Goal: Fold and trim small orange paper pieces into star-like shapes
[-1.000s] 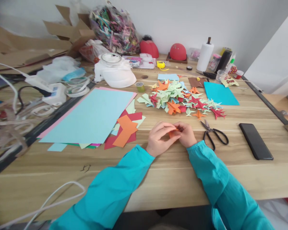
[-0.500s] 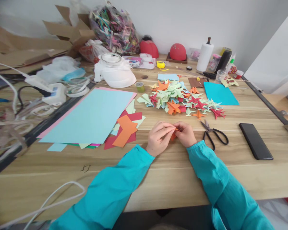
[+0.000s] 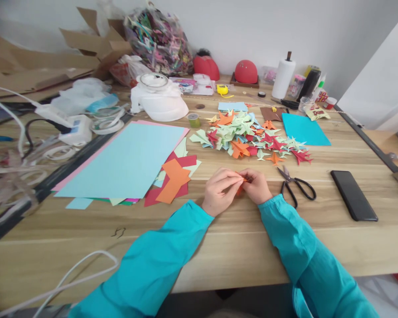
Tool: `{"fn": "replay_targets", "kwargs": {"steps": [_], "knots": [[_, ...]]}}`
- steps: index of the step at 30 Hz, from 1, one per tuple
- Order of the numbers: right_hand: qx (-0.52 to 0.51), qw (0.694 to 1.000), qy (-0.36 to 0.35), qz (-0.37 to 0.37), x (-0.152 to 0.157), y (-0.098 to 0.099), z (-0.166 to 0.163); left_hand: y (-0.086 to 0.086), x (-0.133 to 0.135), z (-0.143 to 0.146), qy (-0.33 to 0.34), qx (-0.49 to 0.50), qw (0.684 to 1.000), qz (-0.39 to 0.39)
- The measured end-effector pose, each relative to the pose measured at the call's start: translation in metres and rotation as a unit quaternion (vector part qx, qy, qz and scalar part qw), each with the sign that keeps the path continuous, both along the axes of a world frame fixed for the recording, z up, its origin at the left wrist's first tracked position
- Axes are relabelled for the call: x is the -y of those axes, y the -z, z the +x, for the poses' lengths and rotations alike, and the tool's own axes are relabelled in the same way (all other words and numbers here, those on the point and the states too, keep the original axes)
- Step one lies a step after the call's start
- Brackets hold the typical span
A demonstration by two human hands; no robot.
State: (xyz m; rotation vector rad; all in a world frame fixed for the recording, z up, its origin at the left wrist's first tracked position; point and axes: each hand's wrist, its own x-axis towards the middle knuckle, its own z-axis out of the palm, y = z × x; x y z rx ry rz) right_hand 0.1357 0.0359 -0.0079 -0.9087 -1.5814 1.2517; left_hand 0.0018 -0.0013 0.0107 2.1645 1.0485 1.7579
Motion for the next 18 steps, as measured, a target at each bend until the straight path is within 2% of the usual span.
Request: {"fn": "replay_targets", "kwargs": {"steps": [7,18], "knots": [[-0.023,0.999,0.01,-0.033,-0.0008,-0.0016,-0.0009,0.0031,0.0007,-0.0001,-0.012,0.006,1.0,-0.024],[-0.01,0.999,0.013,-0.031,-0.0003,-0.0032,-0.0011,0.0015,0.0005,-0.0006,0.004,0.02,0.999,-0.029]]}}
